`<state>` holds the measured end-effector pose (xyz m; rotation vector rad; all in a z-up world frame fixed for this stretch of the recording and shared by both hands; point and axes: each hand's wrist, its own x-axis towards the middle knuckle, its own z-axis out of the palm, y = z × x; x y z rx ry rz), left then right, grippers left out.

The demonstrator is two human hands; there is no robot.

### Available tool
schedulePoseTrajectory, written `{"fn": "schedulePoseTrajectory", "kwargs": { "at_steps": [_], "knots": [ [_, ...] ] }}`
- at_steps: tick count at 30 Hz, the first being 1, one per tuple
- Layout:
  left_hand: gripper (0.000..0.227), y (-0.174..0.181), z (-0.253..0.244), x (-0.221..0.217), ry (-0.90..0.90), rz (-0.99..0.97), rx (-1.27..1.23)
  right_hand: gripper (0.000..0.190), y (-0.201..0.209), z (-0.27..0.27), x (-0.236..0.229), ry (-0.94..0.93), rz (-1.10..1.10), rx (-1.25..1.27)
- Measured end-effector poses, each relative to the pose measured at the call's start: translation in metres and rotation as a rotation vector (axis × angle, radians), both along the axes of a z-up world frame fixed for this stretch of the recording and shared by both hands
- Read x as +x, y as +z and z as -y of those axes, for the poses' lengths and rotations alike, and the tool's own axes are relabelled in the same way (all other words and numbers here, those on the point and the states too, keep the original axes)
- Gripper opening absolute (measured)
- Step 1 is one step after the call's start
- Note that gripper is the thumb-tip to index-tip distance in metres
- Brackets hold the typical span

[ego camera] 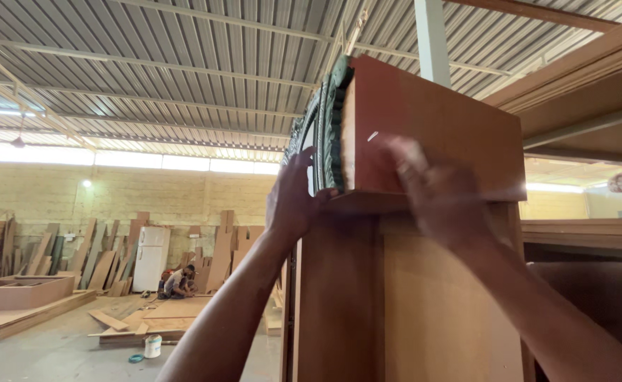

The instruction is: The person sands the edges and surfaces of a wooden cabinet using a piece of sandpaper and applies a reddish paste to a small board.

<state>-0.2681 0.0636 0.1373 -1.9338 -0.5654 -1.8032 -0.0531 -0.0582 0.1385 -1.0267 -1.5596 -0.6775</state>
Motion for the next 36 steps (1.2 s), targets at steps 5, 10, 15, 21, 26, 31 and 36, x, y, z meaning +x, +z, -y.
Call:
{"fn": "schedulePoseTrajectory", "kwargs": {
  "at_steps": [5,10,15,21,26,31,36],
  "knots": [
    [0.075,0.001,0.013,0.007,0.107,-0.008,-0.148,0.033,0.027,-0.026,-0.001,-0.193,0.069,0.256],
    [0.074,-0.004,-0.003,0.005,0.069,0.043,-0.112,0.025,-0.049,-0.05,-0.079,-0.079,0.224,0.549],
    [0.068,-0.014,-0.015,-0.01,0.018,0.058,-0.044,0.044,-0.075,-0.022,-0.078,0.126,0.151,0.278],
    [0.068,-0.007,-0.007,-0.018,0.013,0.038,-0.123,0.021,0.032,-0.014,-0.001,-0.059,0.063,0.418],
    [0.064,0.006,0.009,-0.001,0.109,-0.026,-0.075,0.036,0.108,-0.028,0.043,-0.225,-0.046,0.166],
    [0.06,0.022,0.019,0.015,0.268,-0.053,0.04,0.031,0.142,-0.047,0.058,-0.293,0.133,0.301],
    [0.052,0.024,0.031,0.019,0.199,-0.035,0.233,0.026,0.121,-0.02,0.043,-0.069,0.089,0.331]
  ]
}}
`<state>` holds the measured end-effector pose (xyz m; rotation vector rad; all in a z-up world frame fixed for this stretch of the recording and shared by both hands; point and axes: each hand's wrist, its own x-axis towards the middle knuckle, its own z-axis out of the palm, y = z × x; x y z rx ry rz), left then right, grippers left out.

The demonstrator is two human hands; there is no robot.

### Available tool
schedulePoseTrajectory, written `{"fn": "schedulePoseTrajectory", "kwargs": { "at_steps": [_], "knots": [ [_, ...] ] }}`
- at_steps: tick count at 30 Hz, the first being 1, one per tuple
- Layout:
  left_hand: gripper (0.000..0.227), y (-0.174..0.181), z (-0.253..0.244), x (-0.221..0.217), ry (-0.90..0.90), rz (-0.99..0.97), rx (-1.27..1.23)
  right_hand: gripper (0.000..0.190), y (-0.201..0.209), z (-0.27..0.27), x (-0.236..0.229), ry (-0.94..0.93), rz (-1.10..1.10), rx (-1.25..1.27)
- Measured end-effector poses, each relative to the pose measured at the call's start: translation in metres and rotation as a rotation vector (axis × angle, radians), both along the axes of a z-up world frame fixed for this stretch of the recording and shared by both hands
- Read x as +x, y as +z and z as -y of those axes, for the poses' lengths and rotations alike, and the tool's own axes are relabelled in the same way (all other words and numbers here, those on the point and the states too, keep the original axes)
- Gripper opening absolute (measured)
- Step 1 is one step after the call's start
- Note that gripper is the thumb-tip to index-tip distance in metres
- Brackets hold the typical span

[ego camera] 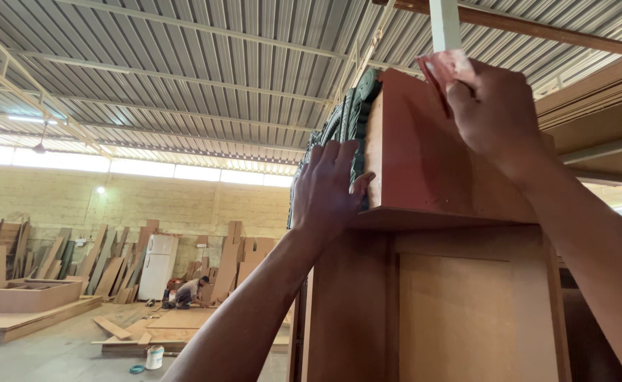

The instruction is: The person sands the edges and surfaces of a wooden cabinet using a piece of sandpaper and applies a reddish paste to a small board.

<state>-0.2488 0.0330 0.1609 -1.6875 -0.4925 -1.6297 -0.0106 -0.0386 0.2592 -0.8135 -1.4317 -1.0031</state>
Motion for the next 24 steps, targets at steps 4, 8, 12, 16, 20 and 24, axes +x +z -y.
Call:
{"fn": "schedulePoseTrajectory", "kwargs": {
  "at_steps": [4,8,12,16,20,24],
  "knots": [
    [0.05,-0.004,0.009,-0.005,-0.029,-0.012,0.12,0.023,-0.047,0.028,-0.01,0.319,-0.238,-0.235],
    [0.05,-0.004,0.009,-0.004,0.02,-0.033,0.183,0.021,-0.08,0.032,-0.014,0.552,-0.313,-0.356],
    [0.049,0.002,0.01,-0.002,0.146,-0.044,0.225,0.02,-0.097,0.03,-0.013,0.43,-0.306,-0.273],
    [0.043,0.005,0.015,0.002,0.213,-0.066,0.32,0.028,-0.106,0.03,-0.006,0.568,-0.153,-0.141],
    [0.024,-0.011,0.027,0.016,-0.185,0.058,-0.279,0.023,-0.119,0.031,0.008,0.696,-0.184,-0.176],
    [0.029,-0.047,0.025,0.041,-0.719,0.115,-1.086,0.017,-0.13,0.032,0.023,0.801,-0.33,-0.158]
  ]
}}
